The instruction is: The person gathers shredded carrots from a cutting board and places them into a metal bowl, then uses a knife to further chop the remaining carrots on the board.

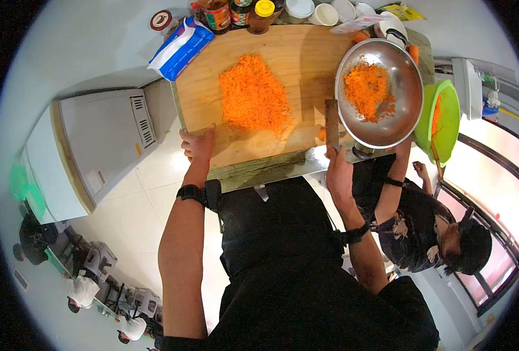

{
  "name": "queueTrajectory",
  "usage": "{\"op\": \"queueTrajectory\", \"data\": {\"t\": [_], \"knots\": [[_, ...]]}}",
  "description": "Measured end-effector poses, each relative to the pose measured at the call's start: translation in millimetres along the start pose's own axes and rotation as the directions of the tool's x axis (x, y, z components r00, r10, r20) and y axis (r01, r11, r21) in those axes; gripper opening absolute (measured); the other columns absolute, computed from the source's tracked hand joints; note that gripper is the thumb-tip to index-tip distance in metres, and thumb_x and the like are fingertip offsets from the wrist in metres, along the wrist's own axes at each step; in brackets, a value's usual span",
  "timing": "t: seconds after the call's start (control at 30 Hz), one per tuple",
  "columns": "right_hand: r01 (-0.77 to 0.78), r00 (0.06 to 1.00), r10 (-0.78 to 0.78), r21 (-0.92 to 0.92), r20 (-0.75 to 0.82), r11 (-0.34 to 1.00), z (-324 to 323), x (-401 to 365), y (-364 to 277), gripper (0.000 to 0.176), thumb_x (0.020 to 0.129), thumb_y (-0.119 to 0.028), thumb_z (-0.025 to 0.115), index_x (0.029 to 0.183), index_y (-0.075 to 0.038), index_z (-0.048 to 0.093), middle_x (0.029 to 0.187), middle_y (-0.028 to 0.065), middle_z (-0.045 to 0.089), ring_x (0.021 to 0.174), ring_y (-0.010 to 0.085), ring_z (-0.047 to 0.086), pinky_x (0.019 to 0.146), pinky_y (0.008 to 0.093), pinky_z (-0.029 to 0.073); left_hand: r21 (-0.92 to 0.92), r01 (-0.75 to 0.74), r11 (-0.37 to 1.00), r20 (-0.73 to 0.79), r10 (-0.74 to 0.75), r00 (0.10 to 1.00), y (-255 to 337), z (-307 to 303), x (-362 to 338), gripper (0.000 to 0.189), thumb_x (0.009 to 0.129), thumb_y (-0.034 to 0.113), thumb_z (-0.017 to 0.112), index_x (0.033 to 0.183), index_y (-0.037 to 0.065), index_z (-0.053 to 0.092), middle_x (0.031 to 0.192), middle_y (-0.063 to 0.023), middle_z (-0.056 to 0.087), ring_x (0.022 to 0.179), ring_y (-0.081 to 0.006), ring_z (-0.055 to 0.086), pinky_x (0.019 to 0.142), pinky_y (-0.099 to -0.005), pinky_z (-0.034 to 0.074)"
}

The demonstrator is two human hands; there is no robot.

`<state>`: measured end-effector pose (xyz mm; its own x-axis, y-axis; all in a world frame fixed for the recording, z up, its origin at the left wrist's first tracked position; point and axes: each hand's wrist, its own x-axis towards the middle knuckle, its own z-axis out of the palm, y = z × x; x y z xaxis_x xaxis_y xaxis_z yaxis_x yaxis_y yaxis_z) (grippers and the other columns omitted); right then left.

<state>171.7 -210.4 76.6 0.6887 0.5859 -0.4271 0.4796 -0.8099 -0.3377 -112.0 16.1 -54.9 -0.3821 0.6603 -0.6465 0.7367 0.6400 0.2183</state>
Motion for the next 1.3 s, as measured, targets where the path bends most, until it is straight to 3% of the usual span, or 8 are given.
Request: {"op": "queueTrajectory", "data": {"t": [0.4,0.5,0.57,0.67,1.07,1.13,1.2,1.3], "knots": [[0.047,0.998,-0.044,0.080,-0.037,0.996,11,4,12,0.018,0.102,-0.018,0.047,0.106,-0.001,0.043,0.070,0.0306,0.060,0.074,0.0528,0.061,0.055,0.0583,0.043,0.020,0.016,1.000,-0.006,-0.016,1.000,6,-3,-8,0.124,0.068,0.064,0.079,0.155,0.021,0.002,0.148,-0.0227,0.023,0.135,-0.0434,0.029,0.108,-0.0587,0.026],[-0.040,0.998,0.041,-0.012,0.037,0.999,5,4,4,0.024,0.104,-0.018,0.047,0.105,0.006,0.049,0.084,0.0285,0.067,0.082,0.0456,0.067,0.059,0.0473,0.053,0.000,0.018,1.000,0.002,-0.018,1.000,8,-6,-10,0.124,0.068,0.064,0.078,0.155,0.021,0.001,0.147,-0.0226,0.024,0.135,-0.0435,0.028,0.108,-0.0582,0.026],[0.001,1.000,-0.001,0.051,0.003,0.999,11,5,9,0.021,0.102,-0.016,0.047,0.111,0.003,0.043,0.068,0.0323,0.058,0.073,0.0528,0.060,0.056,0.0594,0.043,0.035,0.032,0.999,0.009,-0.032,0.999,11,-8,-11,0.124,0.069,0.065,0.078,0.155,0.020,0.000,0.147,-0.0224,0.023,0.135,-0.0438,0.028,0.107,-0.0582,0.027],[0.026,0.999,-0.027,-0.055,-0.029,0.998,14,6,12,0.025,0.104,-0.018,0.047,0.104,0.006,0.049,0.080,0.0280,0.066,0.076,0.0453,0.067,0.055,0.0470,0.052,0.008,0.011,1.000,0.011,-0.011,1.000,5,-5,-9,0.125,0.068,0.065,0.079,0.155,0.020,0.001,0.146,-0.0223,0.024,0.135,-0.0439,0.028,0.107,-0.0582,0.027],[0.006,0.999,-0.003,-0.092,0.037,0.996,27,39,11,0.027,0.097,-0.013,0.052,0.118,0.002,0.047,0.082,0.0291,0.063,0.075,0.0544,0.059,0.063,0.0580,0.048,-0.017,0.050,0.999,-0.009,-0.050,0.999,1,-5,-16,0.119,0.068,0.058,0.080,0.155,0.023,0.006,0.147,-0.0180,0.024,0.134,-0.0415,0.027,0.106,-0.0594,0.027],[0.368,0.842,-0.409,-0.179,-0.351,0.912,32,48,-10,0.024,0.099,-0.018,0.051,0.115,0.000,0.048,0.079,0.0292,0.062,0.072,0.0538,0.059,0.060,0.0585,0.047,-0.011,0.051,0.999,-0.017,-0.051,0.999,9,-5,-19,0.120,0.068,0.059,0.080,0.155,0.022,0.006,0.147,-0.0181,0.025,0.134,-0.0416,0.027,0.106,-0.0594,0.027],[0.271,0.954,-0.267,0.008,-0.138,0.963,37,66,-15,0.021,0.100,-0.020,0.049,0.111,-0.003,0.048,0.077,0.0289,0.062,0.070,0.0517,0.061,0.059,0.0591,0.048,0.012,0.060,0.998,-0.027,-0.059,0.998,4,-11,-18,0.121,0.068,0.060,0.080,0.155,0.022,0.006,0.146,-0.0181,0.025,0.134,-0.0416,0.027,0.106,-0.0594,0.027],[0.170,0.985,-0.171,-0.210,0.014,0.963,4,71,-78,0.019,0.100,-0.021,0.046,0.112,-0.006,0.046,0.076,0.0265,0.064,0.070,0.0463,0.065,0.058,0.0572,0.049,0.030,0.048,0.998,0.010,-0.049,0.999,10,-3,-8,0.122,0.068,0.064,0.078,0.155,0.021,0.005,0.146,-0.0181,0.026,0.133,-0.0418,0.029,0.105,-0.0592,0.028]]}}
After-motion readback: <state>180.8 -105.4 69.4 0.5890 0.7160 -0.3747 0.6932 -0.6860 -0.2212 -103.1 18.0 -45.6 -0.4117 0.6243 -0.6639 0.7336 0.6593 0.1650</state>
